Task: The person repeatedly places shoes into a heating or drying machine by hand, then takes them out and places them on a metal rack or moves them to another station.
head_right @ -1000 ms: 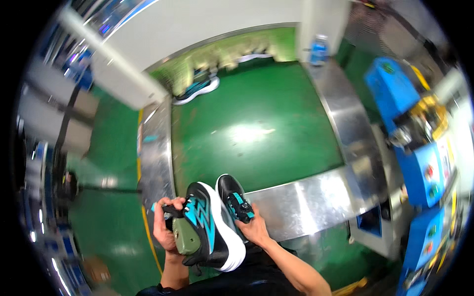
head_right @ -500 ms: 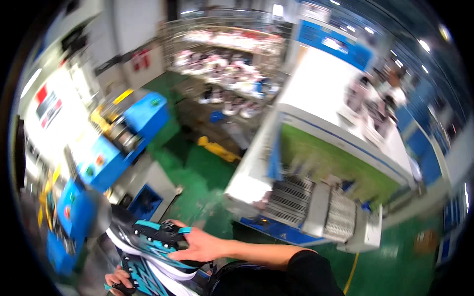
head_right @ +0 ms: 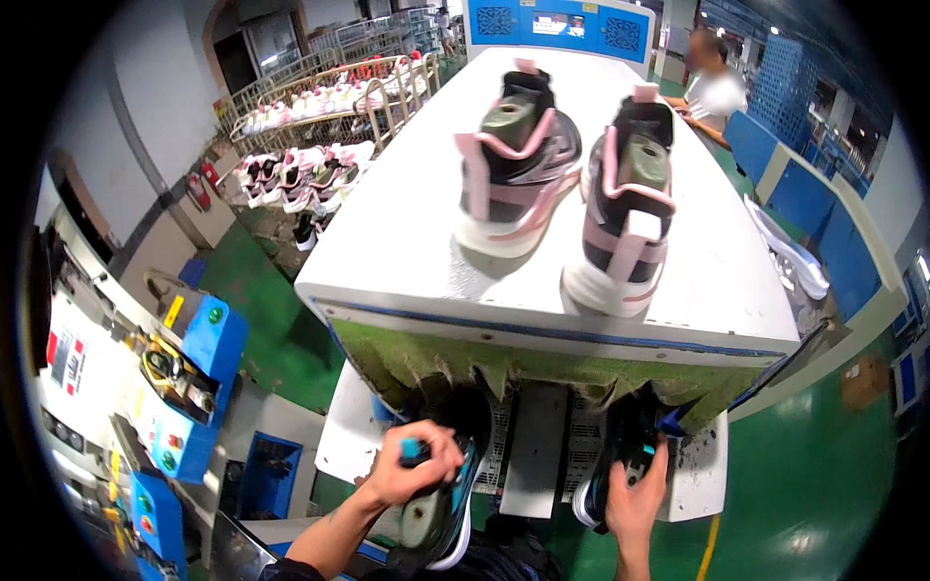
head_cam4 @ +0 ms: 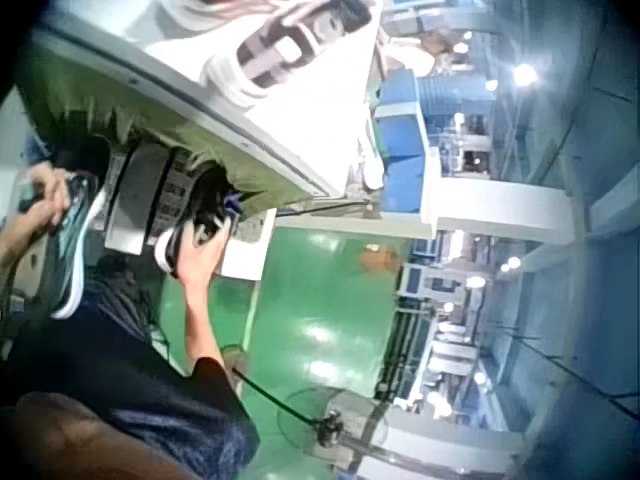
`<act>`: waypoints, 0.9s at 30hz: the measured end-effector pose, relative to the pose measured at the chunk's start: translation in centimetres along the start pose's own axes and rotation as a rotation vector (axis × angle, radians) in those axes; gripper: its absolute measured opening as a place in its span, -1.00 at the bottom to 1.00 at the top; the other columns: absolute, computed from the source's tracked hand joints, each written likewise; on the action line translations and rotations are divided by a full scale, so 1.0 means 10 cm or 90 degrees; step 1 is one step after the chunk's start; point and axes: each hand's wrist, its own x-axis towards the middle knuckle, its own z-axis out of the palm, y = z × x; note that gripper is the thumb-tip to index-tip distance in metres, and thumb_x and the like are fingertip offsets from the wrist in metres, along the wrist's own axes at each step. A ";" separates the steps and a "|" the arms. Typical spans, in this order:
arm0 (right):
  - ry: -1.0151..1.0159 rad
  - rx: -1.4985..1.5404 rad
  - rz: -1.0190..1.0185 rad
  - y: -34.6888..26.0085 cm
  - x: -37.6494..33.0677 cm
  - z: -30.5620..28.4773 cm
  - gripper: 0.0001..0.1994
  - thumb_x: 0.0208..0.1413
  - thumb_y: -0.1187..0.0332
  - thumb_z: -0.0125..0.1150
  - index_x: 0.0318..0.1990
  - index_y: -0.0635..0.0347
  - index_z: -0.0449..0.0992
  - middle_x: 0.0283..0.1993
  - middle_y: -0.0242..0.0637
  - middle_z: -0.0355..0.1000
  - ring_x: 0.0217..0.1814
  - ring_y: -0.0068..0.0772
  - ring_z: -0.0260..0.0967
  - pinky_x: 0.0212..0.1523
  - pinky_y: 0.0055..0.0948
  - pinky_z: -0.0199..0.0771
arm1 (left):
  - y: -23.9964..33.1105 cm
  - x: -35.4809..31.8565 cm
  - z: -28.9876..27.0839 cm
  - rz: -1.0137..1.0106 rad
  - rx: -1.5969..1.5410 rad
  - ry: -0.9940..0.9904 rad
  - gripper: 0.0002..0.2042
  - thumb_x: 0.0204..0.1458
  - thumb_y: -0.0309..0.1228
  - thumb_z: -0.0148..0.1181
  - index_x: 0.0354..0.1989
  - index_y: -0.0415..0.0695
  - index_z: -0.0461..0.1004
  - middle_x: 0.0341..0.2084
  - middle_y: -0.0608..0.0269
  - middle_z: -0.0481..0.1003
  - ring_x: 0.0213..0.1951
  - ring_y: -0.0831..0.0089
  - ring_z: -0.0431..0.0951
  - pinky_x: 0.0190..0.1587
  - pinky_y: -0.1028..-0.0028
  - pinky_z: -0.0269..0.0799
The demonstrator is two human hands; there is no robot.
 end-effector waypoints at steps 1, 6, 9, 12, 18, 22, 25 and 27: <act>-0.033 0.018 -0.019 0.00 0.13 0.09 -0.38 -0.07 0.45 0.14 0.17 0.49 0.09 0.13 0.20 0.19 0.18 0.07 0.16 0.20 -0.25 0.09 | -0.05 0.18 0.00 -0.104 0.035 0.016 -0.89 -0.10 -0.46 0.15 -0.52 -0.17 0.33 -0.60 0.27 0.44 -0.41 0.50 0.47 -0.16 0.42 0.33; 0.066 0.098 -0.050 -0.36 0.42 0.48 -0.49 -0.06 0.56 0.05 0.12 0.43 0.18 0.05 0.08 0.27 0.13 0.02 0.20 0.14 -0.26 0.17 | -0.13 0.47 0.03 0.028 0.362 0.109 -0.56 -0.14 -0.38 0.22 -0.04 -0.24 0.35 -0.13 0.06 0.44 -0.03 0.31 0.41 0.07 0.42 0.25; 0.201 0.362 -0.191 -0.75 0.07 0.63 -0.63 0.03 0.48 0.05 0.00 0.47 0.25 0.04 -0.01 0.23 0.07 -0.15 0.24 0.12 -0.32 0.21 | 0.44 -0.19 0.10 0.278 0.281 0.243 -0.53 -0.14 -0.43 0.21 0.00 -0.28 0.29 -0.10 0.00 0.41 0.00 0.24 0.40 0.12 0.39 0.22; -0.037 0.664 -0.397 -1.26 -0.55 1.21 -0.72 0.02 0.53 -0.10 -0.08 0.43 0.27 -0.11 -0.09 0.31 -0.09 -0.30 0.31 0.06 -0.32 0.30 | 0.84 -0.98 0.26 0.422 0.113 0.548 -0.58 -0.20 -0.48 0.21 -0.07 -0.24 0.34 -0.14 0.05 0.42 -0.05 0.26 0.41 0.09 0.40 0.24; -0.843 0.705 -0.613 -2.27 -2.10 1.37 -0.84 -0.15 0.67 0.04 -0.36 0.34 0.46 -0.34 -0.16 0.49 -0.33 -0.27 0.47 -0.28 -0.43 0.48 | 0.06 -3.40 0.42 0.175 0.108 1.040 -0.59 -0.22 -0.47 0.20 -0.11 -0.22 0.35 -0.16 0.05 0.42 -0.06 0.22 0.41 0.06 0.34 0.23; -1.081 0.537 -0.758 -2.55 -3.16 1.40 -0.87 -0.10 0.67 0.06 -0.38 0.32 0.49 -0.33 -0.23 0.50 -0.35 -0.41 0.46 -0.34 -0.54 0.45 | -0.25 -4.32 1.04 0.099 0.077 1.295 -0.60 -0.24 -0.47 0.20 -0.13 -0.21 0.36 -0.18 0.06 0.42 -0.08 0.20 0.41 0.04 0.31 0.22; -1.315 0.456 -0.577 -2.39 -3.81 1.38 -0.86 -0.07 0.66 0.07 -0.35 0.29 0.51 -0.36 -0.23 0.50 -0.36 -0.48 0.46 -0.33 -0.61 0.43 | -0.46 -4.70 1.35 0.093 0.104 1.375 -0.61 -0.26 -0.46 0.20 -0.15 -0.20 0.37 -0.19 0.06 0.42 -0.08 0.18 0.41 0.03 0.28 0.21; -1.384 0.350 -0.926 -2.50 -4.36 1.31 -0.85 -0.08 0.61 0.11 -0.34 0.24 0.54 -0.37 -0.24 0.50 -0.37 -0.47 0.47 -0.33 -0.60 0.45 | -0.58 -4.93 1.58 0.075 0.190 1.436 -0.61 -0.27 -0.46 0.20 -0.16 -0.19 0.37 -0.20 0.06 0.42 -0.09 0.16 0.41 0.02 0.26 0.20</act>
